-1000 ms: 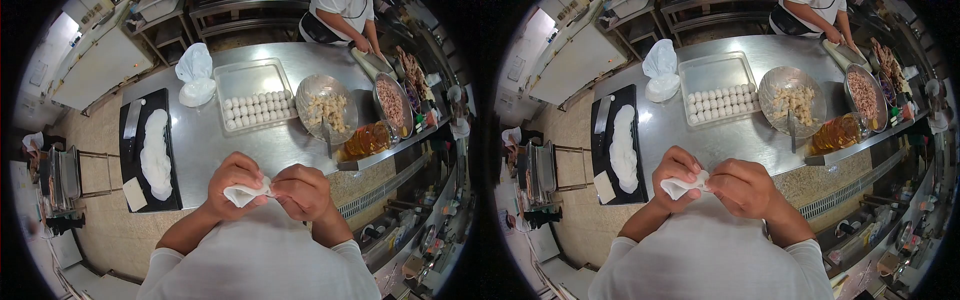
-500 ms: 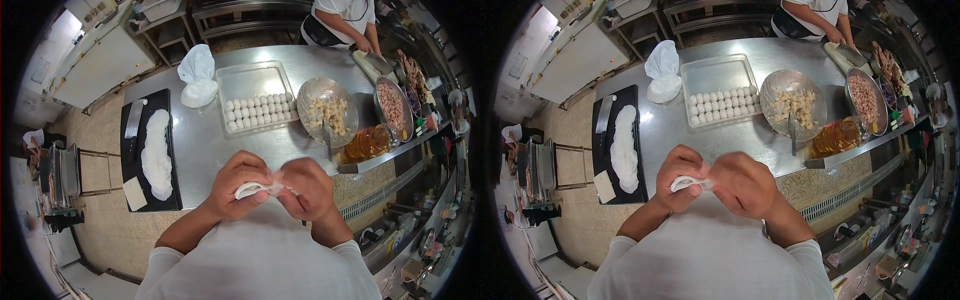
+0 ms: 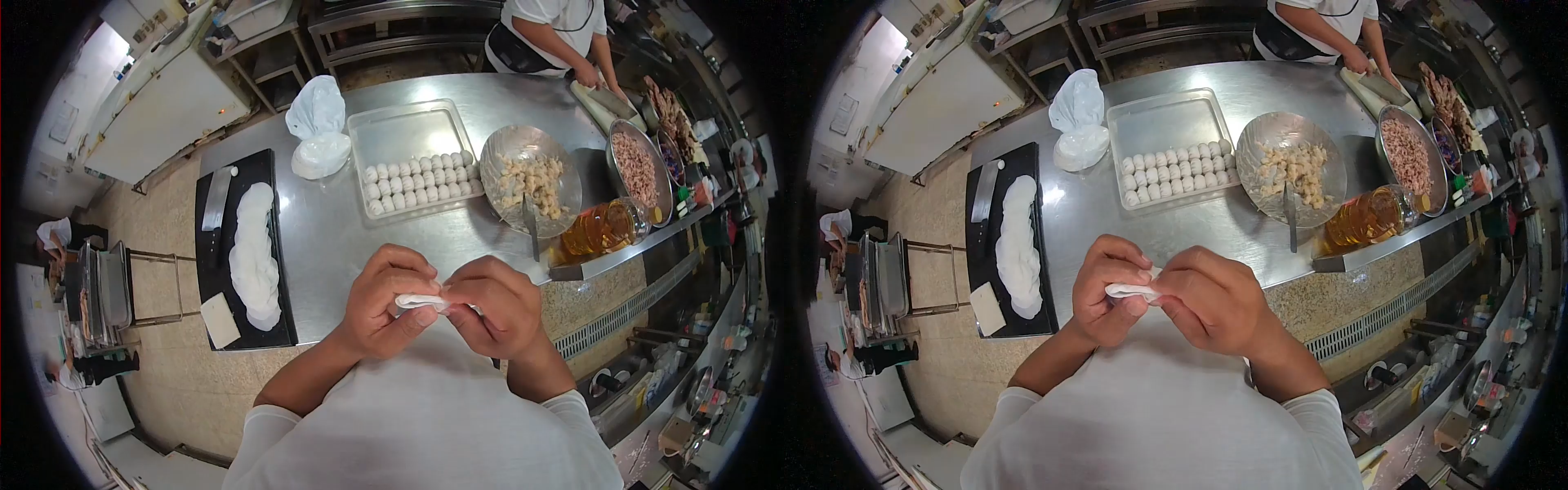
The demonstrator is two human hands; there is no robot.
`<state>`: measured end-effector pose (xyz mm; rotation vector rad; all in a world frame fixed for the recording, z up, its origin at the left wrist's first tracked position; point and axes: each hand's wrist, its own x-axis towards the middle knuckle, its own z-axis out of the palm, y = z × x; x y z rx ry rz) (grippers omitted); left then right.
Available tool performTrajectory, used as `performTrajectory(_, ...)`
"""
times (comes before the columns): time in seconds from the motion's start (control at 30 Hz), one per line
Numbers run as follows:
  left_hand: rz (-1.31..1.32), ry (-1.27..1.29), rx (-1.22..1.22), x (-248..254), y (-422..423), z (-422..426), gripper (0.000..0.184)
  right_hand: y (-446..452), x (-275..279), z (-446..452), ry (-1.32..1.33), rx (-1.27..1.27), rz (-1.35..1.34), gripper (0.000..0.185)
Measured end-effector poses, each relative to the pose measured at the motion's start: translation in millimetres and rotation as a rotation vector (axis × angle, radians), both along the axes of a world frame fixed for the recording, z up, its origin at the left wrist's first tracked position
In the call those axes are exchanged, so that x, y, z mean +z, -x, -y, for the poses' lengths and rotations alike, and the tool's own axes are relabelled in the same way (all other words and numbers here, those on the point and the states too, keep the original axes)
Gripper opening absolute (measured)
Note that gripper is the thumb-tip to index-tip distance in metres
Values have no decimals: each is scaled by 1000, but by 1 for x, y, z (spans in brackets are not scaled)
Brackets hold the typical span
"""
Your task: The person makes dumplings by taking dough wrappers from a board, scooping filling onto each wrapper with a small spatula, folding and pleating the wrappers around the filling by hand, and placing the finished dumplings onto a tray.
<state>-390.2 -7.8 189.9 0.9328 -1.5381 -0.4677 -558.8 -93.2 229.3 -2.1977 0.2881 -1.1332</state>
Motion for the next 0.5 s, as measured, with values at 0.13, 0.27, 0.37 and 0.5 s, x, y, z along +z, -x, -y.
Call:
performTrajectory(0.13,-270,19,41,-8,9,-4,24,5,-6,2,49,78,-59,25)
performTrajectory(0.27,-88,14,-25,-4,-3,-1,26,-1,-3,0,34,9,59,25)
performTrajectory(0.37,-78,30,-20,-4,-3,2,25,-3,-4,-1,-14,6,20,25)
performTrajectory(0.5,-208,64,61,-9,7,-1,23,2,-6,1,54,99,-41,27)
